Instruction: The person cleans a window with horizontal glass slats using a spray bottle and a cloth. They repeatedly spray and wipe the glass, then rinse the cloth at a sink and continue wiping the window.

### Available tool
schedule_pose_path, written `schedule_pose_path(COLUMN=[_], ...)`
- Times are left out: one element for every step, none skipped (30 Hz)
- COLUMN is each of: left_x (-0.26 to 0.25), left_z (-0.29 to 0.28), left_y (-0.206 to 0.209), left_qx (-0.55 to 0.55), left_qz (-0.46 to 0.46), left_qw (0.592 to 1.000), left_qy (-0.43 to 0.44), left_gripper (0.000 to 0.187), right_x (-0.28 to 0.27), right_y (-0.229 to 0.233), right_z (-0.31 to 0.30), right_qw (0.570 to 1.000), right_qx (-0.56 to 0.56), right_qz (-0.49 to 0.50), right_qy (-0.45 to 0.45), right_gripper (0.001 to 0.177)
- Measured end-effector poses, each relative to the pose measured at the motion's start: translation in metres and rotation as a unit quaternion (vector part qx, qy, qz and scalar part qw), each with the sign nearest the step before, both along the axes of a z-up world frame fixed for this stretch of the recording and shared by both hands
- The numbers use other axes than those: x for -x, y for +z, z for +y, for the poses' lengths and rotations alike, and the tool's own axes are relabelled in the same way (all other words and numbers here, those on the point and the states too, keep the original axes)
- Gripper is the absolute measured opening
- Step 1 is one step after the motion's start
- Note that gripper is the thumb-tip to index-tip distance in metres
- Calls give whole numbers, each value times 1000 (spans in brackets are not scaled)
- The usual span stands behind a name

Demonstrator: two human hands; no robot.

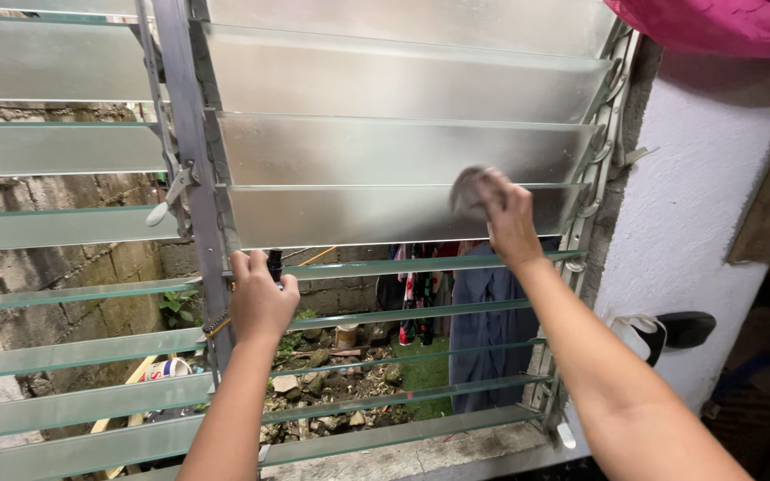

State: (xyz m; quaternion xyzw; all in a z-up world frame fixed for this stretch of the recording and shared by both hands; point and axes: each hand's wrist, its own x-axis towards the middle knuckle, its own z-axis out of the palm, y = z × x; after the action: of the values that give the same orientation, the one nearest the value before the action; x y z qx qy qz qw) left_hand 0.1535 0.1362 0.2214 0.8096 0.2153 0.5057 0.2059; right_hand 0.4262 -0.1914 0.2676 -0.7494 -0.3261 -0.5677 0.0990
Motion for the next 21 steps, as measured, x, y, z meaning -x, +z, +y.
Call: schedule_pose_path(left_x=[-2, -2, -3, -4, -4, -4, -3, -2, -3, -4, -4, -3, -3, -2, 0, 1, 2, 3, 4, 4, 4], left_z=[0, 0, 0, -1, -1, -1, -1, -1, -1, -2, -3, -3, -3, -4, -3, -3, -3, -2, -3, -4, -4], left_y=[-1, -3, -4, -3, -3, -2, -2, -3, -2, -2, -1, -1, -1, 0, 0, 0, 1, 1, 2, 1, 1], left_qx=[-11, -10, -9, -9, -6, -2, 1, -1, -2, -4, -7, -10, -14, -7, 0, 7, 3, -1, -5, -1, 1], left_qz=[-14, -10, -8, -6, 0, 6, 14, 16, 17, 17, 16, 14, 13, 21, 29, 38, 39, 41, 41, 41, 40], left_qw=[1000, 1000, 1000, 1000, 1000, 1000, 1000, 1000, 1000, 1000, 1000, 1000, 999, 999, 999, 999, 999, 999, 999, 999, 999], left_qy=[7, 10, 13, 16, 13, 11, 9, 13, 17, 21, 23, 26, 29, 24, 19, 15, 15, 16, 18, 15, 12], left_gripper=[36, 36, 35, 34, 34, 34, 34, 34, 34, 35, 35, 35, 35, 35, 35, 35, 35, 35, 35, 35, 36], right_x=[-7, -12, -16, -16, -13, -7, 3, 19, 37, 56, 75, 93, 107, 111, 113, 113, 110, 103, 96, 90, 84], right_y=[-6, -9, -8, -4, 1, 7, 10, 8, 6, 3, 1, -2, -3, -1, 1, 3, 5, 10, 14, 17, 21], right_z=[2, 10, 28, 48, 67, 87, 110, 134, 159, 183, 202, 219, 227, 224, 222, 221, 217, 211, 204, 197, 190], right_qw=[990, 966, 929, 879, 847, 812, 773, 776, 780, 790, 801, 815, 829, 819, 809, 799, 798, 797, 796, 784, 771], right_qx=[-122, -235, -344, -448, -496, -542, -585, -575, -565, -548, -531, -509, -487, -490, -492, -494, -507, -519, -530, -541, -553], right_qz=[67, 94, 119, 141, 174, 205, 238, 247, 255, 253, 250, 238, 227, 242, 259, 275, 260, 245, 229, 252, 275], right_qy=[27, 46, 64, 82, 76, 69, 62, 76, 91, 106, 120, 140, 159, 175, 190, 205, 197, 190, 182, 168, 154], right_gripper=[87, 87, 87, 88, 87, 85, 85, 86, 87, 86, 86, 85, 85, 83, 81, 79, 78, 77, 76, 73, 69])
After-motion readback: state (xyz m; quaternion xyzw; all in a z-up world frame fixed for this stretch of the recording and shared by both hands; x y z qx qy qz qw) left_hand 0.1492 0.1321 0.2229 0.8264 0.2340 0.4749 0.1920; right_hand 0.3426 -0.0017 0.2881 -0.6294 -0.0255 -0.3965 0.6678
